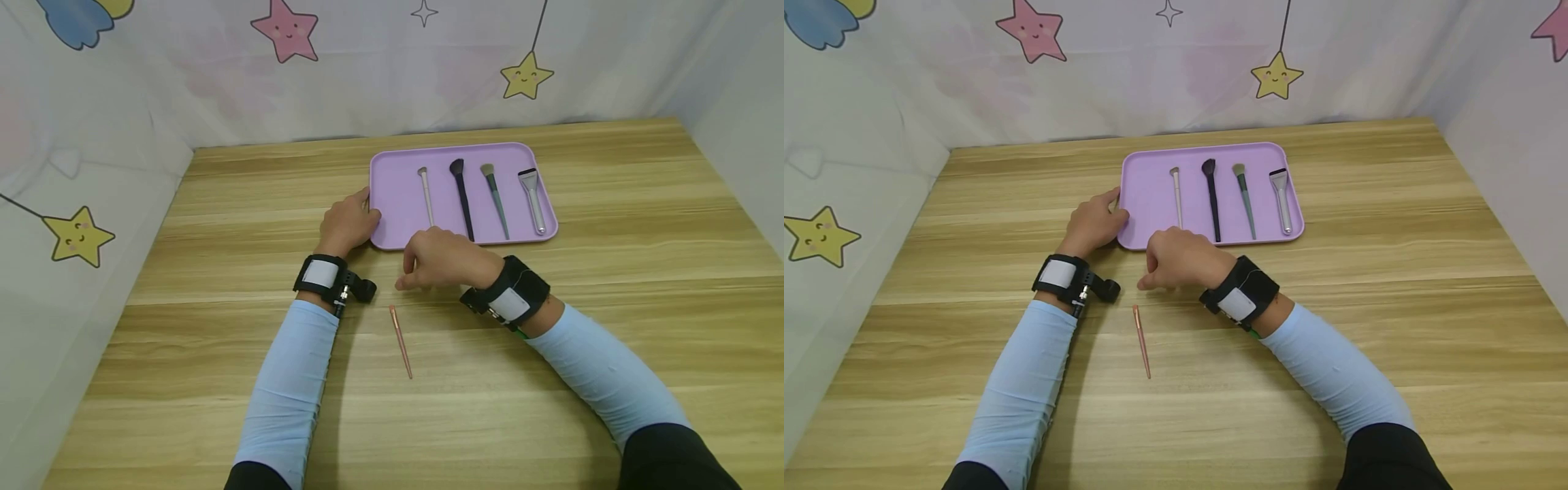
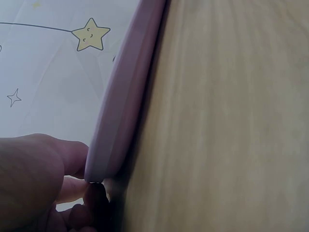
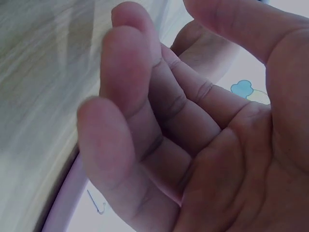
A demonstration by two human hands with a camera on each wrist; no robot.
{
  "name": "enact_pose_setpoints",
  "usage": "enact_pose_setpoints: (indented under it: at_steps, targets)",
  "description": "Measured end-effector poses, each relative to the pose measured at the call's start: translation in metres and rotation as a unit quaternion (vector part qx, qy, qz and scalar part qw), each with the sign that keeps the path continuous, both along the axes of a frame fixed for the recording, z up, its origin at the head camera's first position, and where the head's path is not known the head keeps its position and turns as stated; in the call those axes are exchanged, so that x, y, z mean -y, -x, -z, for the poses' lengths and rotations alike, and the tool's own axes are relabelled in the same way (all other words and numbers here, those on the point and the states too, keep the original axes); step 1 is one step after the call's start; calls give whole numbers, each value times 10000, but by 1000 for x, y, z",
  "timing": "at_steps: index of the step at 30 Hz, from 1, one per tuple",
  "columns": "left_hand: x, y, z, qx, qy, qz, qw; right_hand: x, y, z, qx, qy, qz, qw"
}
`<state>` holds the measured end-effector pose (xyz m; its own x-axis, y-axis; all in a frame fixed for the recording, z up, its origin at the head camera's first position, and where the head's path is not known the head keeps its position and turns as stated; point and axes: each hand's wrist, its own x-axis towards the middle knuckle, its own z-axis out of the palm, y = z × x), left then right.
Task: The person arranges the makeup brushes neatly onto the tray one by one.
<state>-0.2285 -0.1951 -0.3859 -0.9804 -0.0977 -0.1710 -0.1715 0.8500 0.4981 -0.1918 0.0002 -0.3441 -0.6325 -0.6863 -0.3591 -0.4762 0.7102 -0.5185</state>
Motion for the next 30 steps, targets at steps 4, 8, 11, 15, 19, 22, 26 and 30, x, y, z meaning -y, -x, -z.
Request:
enact_pose_setpoints:
  at_steps: [4, 8, 11, 15, 19, 22, 26, 30]
  targets:
    - [0, 0, 0, -7, -26, 0, 10000, 1, -2, 0, -14, -50, -48, 10000]
    - [0, 1, 0, 0, -81, -8, 10000, 1, -3, -1, -82, -77, -75, 9999]
    - [0, 1, 1, 13, -102, -23, 9999, 2, -4, -1, -122, -93, -75, 9999]
    - [-1, 1, 0, 32, -95, -28, 9999, 2, -5, -2, -157, -135, -118, 9997]
    - [0, 1, 0, 24, -79, -18, 10000, 2, -7, -3, -179, -134, -191, 9996]
    - [0, 1, 1, 5, -61, -19, 10000, 3, -9, -2, -161, -123, -246, 9995]
    - [1, 1, 1, 0, -63, -27, 10000, 3, -10, -1, -154, -119, -314, 9993]
    - [1, 2, 2, -15, -61, -15, 10000, 3, -10, 0, -179, -102, -399, 9990]
